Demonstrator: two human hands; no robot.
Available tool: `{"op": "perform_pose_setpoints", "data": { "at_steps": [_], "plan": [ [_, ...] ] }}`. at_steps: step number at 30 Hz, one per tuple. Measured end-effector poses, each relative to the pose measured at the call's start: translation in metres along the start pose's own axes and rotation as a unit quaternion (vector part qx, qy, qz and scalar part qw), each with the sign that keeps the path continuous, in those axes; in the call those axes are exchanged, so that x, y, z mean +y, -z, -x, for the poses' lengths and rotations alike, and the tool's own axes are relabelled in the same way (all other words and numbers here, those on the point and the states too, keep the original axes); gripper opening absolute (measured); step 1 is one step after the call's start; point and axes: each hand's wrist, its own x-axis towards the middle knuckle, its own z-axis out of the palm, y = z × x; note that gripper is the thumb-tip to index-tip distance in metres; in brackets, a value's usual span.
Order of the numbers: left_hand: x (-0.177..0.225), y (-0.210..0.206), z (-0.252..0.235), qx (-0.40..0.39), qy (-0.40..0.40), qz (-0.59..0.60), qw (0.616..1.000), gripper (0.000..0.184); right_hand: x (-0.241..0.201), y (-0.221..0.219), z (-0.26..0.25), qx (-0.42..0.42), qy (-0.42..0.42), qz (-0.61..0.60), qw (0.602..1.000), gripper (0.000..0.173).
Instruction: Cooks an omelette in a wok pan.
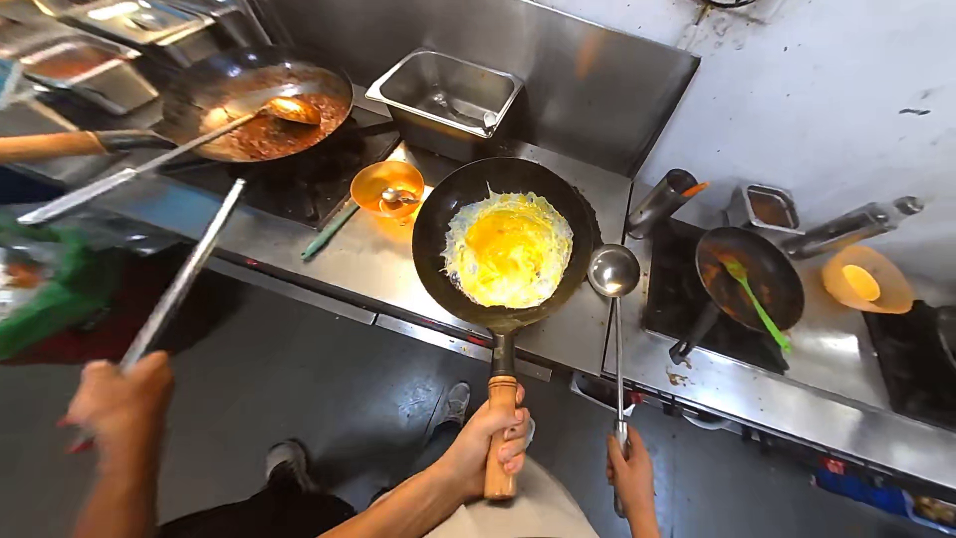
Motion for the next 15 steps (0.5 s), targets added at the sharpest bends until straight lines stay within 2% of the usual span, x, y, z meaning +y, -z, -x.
{"op": "perform_pose_setpoints", "data": {
  "at_steps": [3,7,10,15],
  "plan": [
    [0.002,-0.019,-0.008,0.060,-0.003,-0.046,0.997,0.022,-0.001,-0.001,0.000,-0.001,-0.012,-0.014,1.000,0.037],
    [0.018,-0.071,-0.019,0.138,-0.009,-0.071,0.988,0.017,-0.004,-0.004,0.000,-0.013,-0.013,-0.071,0.997,0.032],
    [0.043,-0.119,-0.028,0.175,-0.005,-0.042,0.984,0.005,-0.005,-0.006,-0.003,-0.016,-0.002,-0.084,0.996,0.027],
    [0.080,-0.163,-0.038,0.190,0.001,0.076,0.979,0.008,-0.007,-0.006,-0.002,-0.030,-0.007,-0.084,0.996,0.029]
  ]
}}
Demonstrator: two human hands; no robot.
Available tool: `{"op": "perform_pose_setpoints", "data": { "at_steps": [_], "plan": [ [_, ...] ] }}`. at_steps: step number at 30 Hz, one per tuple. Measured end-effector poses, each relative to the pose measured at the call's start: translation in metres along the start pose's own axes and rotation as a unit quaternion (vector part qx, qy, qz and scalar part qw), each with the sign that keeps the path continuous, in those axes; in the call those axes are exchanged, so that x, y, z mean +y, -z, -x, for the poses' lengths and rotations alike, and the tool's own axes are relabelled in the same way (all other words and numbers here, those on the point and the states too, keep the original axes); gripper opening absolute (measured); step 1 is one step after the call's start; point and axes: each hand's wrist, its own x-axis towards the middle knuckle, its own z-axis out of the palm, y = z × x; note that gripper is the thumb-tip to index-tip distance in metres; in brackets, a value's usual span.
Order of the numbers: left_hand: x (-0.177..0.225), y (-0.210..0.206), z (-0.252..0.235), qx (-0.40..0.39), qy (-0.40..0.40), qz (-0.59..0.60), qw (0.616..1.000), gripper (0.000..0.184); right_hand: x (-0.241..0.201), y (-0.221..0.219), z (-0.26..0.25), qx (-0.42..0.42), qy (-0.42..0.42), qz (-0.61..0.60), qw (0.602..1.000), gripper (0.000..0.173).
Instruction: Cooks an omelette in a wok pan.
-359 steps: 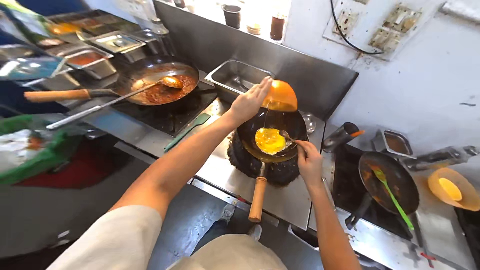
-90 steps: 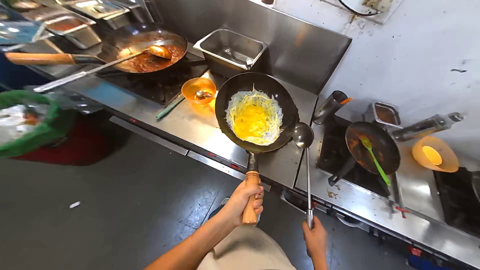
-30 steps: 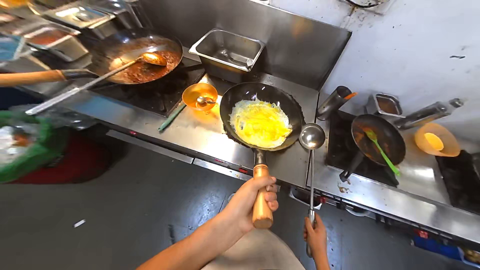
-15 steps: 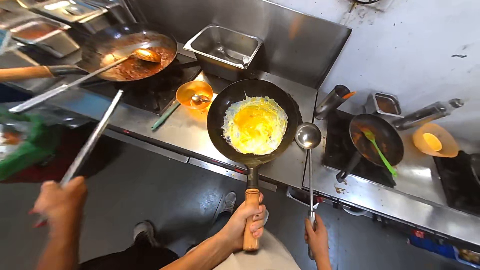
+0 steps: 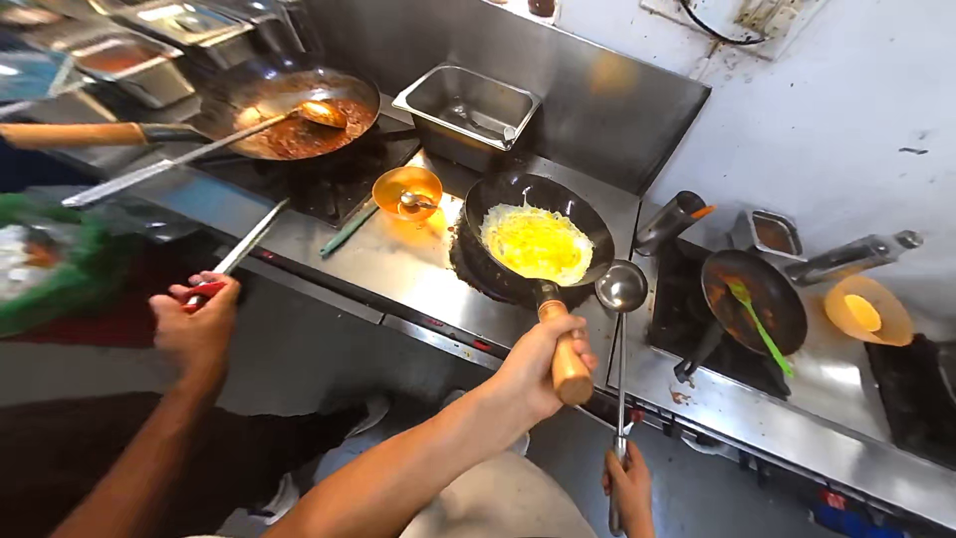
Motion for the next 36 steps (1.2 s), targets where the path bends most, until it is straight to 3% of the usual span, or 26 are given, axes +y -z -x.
{"op": "perform_pose_setpoints", "data": {
  "at_steps": [4,9,12,16,21,24,28,36],
  "plan": [
    [0.019,0.011,0.005,-0.064,0.009,0.079,0.995,0.014,-0.001,0.003,0.001,-0.003,-0.001,-0.005,1.000,0.026],
    [0.017,0.068,0.009,-0.161,0.042,0.136,0.977,0.011,-0.002,0.011,0.001,-0.003,0.001,-0.002,1.000,0.024],
    [-0.007,0.127,-0.014,-0.212,0.037,0.033,0.976,0.017,-0.002,0.016,0.000,-0.003,-0.001,0.017,1.000,0.024],
    [-0.033,0.176,-0.045,-0.162,0.001,-0.152,0.975,0.029,-0.002,0.019,-0.002,0.003,-0.003,0.049,0.999,0.027],
    [-0.038,0.125,-0.032,-0.093,-0.021,-0.178,0.979,0.022,0.003,0.014,-0.003,0.006,0.003,0.049,0.999,0.031],
    [-0.025,0.062,-0.015,-0.046,-0.014,-0.135,0.990,0.005,0.004,0.009,-0.003,0.008,0.006,0.036,0.999,0.030],
    [-0.002,0.004,-0.013,-0.013,0.005,-0.031,0.999,0.009,0.003,0.002,0.000,0.004,-0.005,0.000,1.000,0.027],
    [0.025,0.021,-0.009,-0.095,0.017,0.101,0.990,0.013,0.001,0.008,0.000,-0.004,-0.014,0.004,1.000,0.022]
  ]
}}
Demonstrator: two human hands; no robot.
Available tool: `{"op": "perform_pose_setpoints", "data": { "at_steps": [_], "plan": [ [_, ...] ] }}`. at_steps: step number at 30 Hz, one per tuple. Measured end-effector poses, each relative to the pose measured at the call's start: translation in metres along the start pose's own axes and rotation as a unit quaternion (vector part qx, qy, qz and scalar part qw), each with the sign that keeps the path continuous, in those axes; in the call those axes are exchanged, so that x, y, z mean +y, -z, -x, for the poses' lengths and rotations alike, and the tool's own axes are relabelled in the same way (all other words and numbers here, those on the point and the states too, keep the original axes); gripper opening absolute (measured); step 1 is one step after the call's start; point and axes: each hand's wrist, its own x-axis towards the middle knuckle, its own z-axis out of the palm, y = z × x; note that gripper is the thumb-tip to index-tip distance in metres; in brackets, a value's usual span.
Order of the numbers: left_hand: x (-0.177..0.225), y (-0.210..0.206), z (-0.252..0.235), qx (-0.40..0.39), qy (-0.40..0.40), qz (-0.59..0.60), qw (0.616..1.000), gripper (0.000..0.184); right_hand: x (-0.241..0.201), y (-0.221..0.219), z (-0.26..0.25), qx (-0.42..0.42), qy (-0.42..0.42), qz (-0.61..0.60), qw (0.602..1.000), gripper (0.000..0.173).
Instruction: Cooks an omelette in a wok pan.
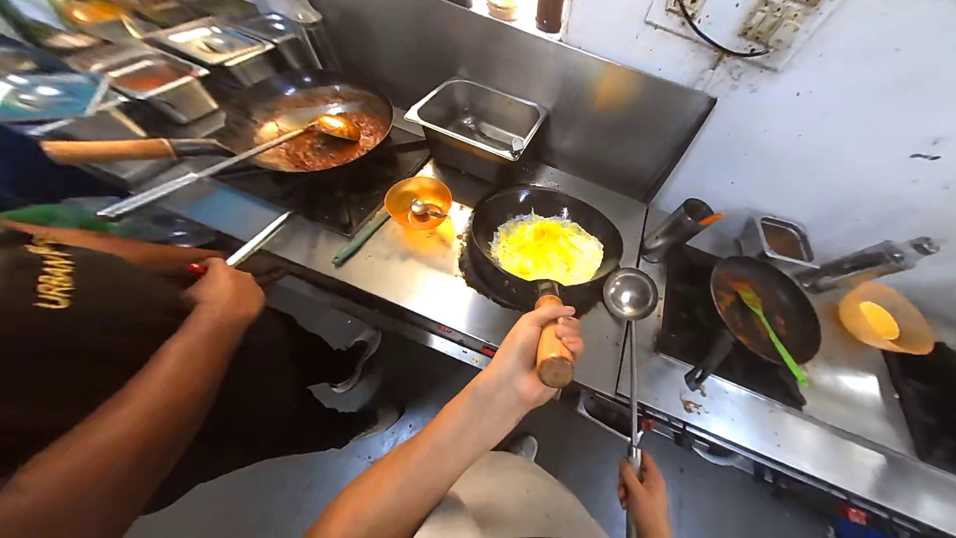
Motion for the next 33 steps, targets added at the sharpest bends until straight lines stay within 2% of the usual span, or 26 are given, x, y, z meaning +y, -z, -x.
{"op": "perform_pose_setpoints", "data": {
  "at_steps": [5,11,13,20,23,27,33],
  "plan": [
    [0.007,0.023,-0.002,-0.053,0.012,0.035,0.998,0.014,-0.002,0.009,-0.002,-0.012,0.005,-0.002,1.000,0.023],
    [0.003,0.092,-0.007,-0.206,0.085,0.095,0.970,0.010,-0.004,0.015,0.000,-0.011,0.021,0.022,0.999,0.029],
    [0.001,0.108,-0.012,-0.245,0.096,0.100,0.960,0.016,-0.005,0.016,0.002,-0.014,0.022,0.037,0.999,0.030],
    [0.009,0.153,-0.028,-0.344,0.111,0.057,0.931,0.021,-0.007,0.001,0.012,0.013,0.024,0.054,0.998,0.028],
    [0.019,0.186,-0.035,-0.333,0.116,-0.029,0.935,0.020,-0.010,-0.012,0.018,0.033,0.019,0.054,0.998,0.027],
    [0.035,0.216,-0.039,-0.262,0.100,-0.156,0.947,0.025,-0.016,-0.029,0.028,0.052,0.001,0.059,0.997,0.028],
    [0.041,0.183,-0.032,-0.182,0.079,-0.188,0.962,0.019,-0.024,-0.045,0.037,0.072,-0.010,0.040,0.997,0.025]
  ]
}}
